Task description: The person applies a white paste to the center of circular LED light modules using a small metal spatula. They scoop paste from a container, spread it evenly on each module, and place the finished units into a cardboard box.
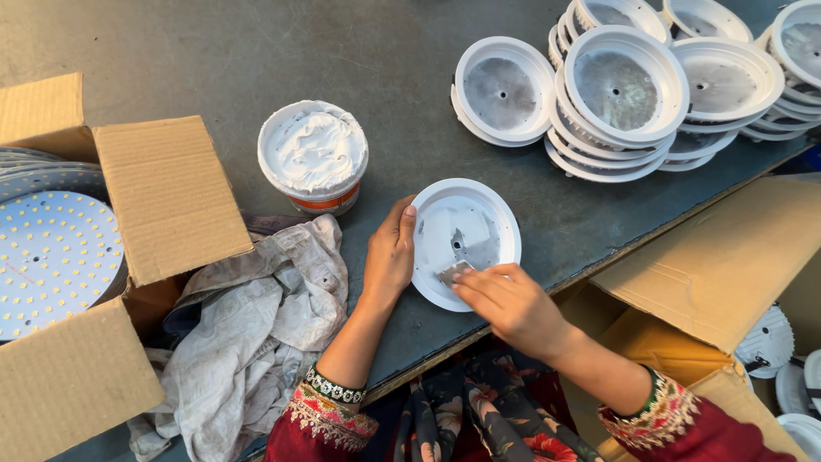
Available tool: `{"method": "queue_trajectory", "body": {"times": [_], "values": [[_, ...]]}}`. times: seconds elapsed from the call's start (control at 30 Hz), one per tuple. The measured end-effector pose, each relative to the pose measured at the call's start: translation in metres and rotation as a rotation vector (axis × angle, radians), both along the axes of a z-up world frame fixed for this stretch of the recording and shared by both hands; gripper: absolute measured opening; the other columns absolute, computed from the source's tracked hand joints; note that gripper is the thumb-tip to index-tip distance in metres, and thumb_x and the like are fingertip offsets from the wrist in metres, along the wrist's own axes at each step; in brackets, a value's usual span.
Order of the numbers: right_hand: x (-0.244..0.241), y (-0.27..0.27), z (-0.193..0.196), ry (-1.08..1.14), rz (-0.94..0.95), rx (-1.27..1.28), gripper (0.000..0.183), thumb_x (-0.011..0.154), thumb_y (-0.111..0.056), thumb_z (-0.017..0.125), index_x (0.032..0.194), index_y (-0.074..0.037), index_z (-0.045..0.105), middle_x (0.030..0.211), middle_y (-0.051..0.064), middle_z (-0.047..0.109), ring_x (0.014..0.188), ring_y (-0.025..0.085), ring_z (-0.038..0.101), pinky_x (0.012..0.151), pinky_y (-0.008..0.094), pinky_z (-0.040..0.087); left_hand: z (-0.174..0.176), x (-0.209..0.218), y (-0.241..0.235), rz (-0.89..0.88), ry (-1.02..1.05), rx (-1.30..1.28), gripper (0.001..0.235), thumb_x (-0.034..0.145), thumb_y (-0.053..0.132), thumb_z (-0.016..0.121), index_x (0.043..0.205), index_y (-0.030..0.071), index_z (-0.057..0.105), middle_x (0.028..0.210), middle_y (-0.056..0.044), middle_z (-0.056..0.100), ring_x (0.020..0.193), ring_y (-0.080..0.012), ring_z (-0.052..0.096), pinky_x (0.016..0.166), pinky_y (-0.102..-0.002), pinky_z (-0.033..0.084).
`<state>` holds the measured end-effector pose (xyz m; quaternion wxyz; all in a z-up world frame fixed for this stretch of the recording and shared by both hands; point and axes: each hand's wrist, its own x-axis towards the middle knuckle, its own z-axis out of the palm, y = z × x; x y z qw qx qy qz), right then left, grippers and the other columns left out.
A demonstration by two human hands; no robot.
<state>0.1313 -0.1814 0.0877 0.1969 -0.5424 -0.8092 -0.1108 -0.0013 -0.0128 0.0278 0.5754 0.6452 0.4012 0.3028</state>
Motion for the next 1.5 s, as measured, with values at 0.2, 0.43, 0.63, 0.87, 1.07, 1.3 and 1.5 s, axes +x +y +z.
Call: {"method": "queue_trajectory", "body": {"times": [0.2,0.43,0.63,0.87,1.07,1.3,1.5], "values": [[0.037,0.001,0.007,0.57,-0.311,0.04,0.03,0.093,0.003,0.065,0.119,-0.009,0.074,0.112,0.007,0.078,0.094,0.019,0.072,0.084,0.032,0.057,-0.017,-0.002,0.003,0.054,-0.041,0.003,0.043,0.105,0.041,0.04,0.127,0.009,0.06,0.108,-0.02,0.074,0.099,-0.0301,0.074,0.086,-0.041,0.056],[0.063,0.003,-0.001,0.676,-0.477,-0.013,0.027,0.092,-0.003,0.07,0.117,-0.012,0.078,0.103,0.007,0.08,0.08,0.018,0.07,0.072,0.032,0.055,-0.01,0.001,-0.002,-0.103,-0.019,-0.214,0.055,0.094,0.047,0.061,0.121,0.001,0.047,0.084,-0.019,0.069,0.059,-0.0225,0.072,0.043,-0.033,0.058],[0.063,0.044,-0.006,0.288,-0.176,0.074,0.031,0.085,0.002,0.067,0.113,-0.008,0.075,0.106,0.005,0.078,0.091,0.024,0.074,0.083,0.036,0.053,0.004,0.003,-0.004,-0.161,0.041,-0.16,0.053,0.099,0.043,0.049,0.138,0.008,0.058,0.096,-0.022,0.072,0.072,-0.0271,0.068,0.058,-0.036,0.051],[0.035,0.042,-0.023,0.052,-0.346,-0.006,0.03,0.084,0.004,0.064,0.112,-0.001,0.073,0.104,0.013,0.077,0.085,0.025,0.073,0.079,0.037,0.054,0.001,0.003,-0.012,-0.104,0.029,-0.009,0.048,0.102,0.038,0.046,0.138,0.008,0.058,0.12,-0.021,0.073,0.113,-0.0314,0.072,0.096,-0.039,0.053],[0.015,-0.005,-0.009,0.118,-0.331,-0.042,0.043,0.075,0.008,0.063,0.116,0.0,0.072,0.109,0.015,0.078,0.085,0.027,0.072,0.077,0.038,0.056,0.003,0.005,-0.013,-0.082,0.086,-0.046,0.05,0.101,0.039,0.044,0.14,0.01,0.056,0.124,-0.021,0.071,0.114,-0.0327,0.071,0.097,-0.04,0.052],[0.057,0.042,-0.001,0.229,-0.135,0.028,0.041,0.079,0.003,0.063,0.116,-0.011,0.073,0.114,0.003,0.077,0.106,0.019,0.073,0.089,0.039,0.053,-0.021,0.002,-0.006,-0.101,0.052,0.121,0.049,0.103,0.039,0.048,0.138,0.006,0.057,0.115,-0.021,0.072,0.103,-0.0294,0.07,0.091,-0.038,0.053],[0.076,0.05,-0.046,0.079,-0.12,-0.044,0.034,0.087,-0.005,0.07,0.119,-0.015,0.073,0.118,-0.001,0.076,0.112,0.015,0.07,0.095,0.037,0.051,-0.039,0.002,0.0,-0.14,-0.009,0.086,0.047,0.106,0.034,0.047,0.14,0.001,0.056,0.121,-0.018,0.068,0.108,-0.0229,0.064,0.096,-0.033,0.047]]}}
